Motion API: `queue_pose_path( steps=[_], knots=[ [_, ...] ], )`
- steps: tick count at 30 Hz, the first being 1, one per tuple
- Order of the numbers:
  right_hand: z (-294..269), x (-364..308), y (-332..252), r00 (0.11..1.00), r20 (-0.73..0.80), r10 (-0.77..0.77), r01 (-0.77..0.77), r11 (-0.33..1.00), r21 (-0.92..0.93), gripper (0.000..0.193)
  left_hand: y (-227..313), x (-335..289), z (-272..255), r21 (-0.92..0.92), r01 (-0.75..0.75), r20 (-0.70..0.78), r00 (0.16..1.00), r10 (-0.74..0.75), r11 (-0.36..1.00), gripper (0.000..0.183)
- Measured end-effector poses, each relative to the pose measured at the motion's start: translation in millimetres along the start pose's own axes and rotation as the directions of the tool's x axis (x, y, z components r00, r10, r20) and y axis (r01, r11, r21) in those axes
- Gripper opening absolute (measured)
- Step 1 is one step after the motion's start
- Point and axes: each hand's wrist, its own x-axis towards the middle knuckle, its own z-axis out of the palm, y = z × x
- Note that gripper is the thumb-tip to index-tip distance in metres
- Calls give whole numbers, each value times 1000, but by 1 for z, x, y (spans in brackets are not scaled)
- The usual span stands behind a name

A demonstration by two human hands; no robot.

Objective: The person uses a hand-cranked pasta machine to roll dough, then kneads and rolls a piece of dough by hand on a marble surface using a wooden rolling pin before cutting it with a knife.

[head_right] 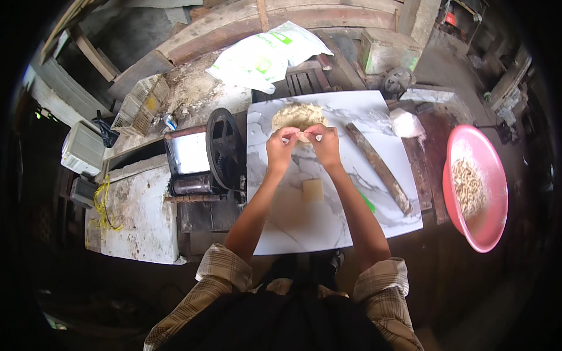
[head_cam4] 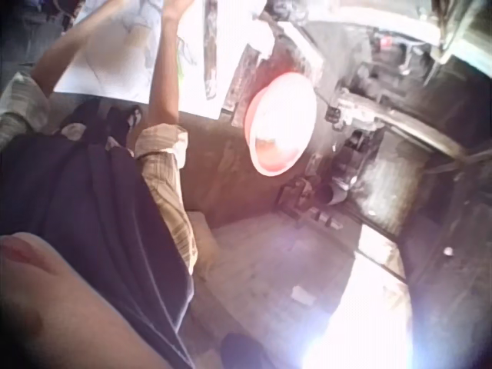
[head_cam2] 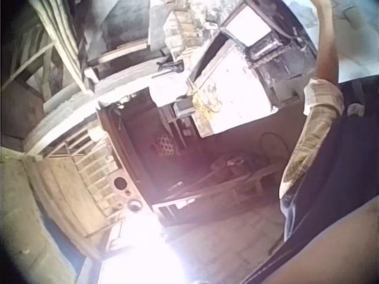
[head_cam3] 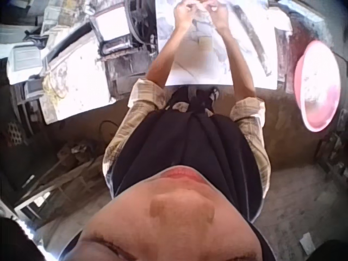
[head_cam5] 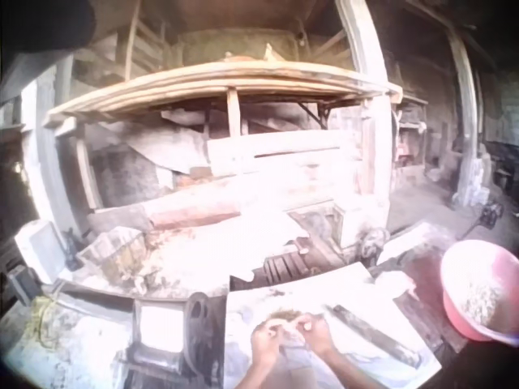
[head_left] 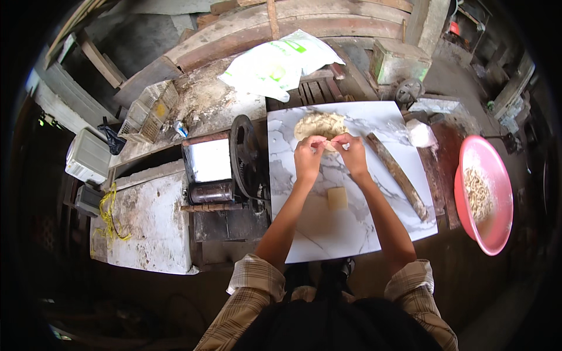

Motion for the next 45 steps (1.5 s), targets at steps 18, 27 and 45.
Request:
queue_pose_path(
  steps=[18,27,45],
  knots=[
    [-14,-111,4,968,176,-179,231,910,-345,39,2,-90,-34,452,-251,342,935,94,856,38],
    [-12,-131,-8,966,185,-183,252,838,-484,35,10,-120,-40,456,-374,415,892,178,808,34],
    [-21,-112,12,917,205,-344,392,873,-289,17,2,-101,-23,153,-286,351,911,218,946,17]
  ],
)
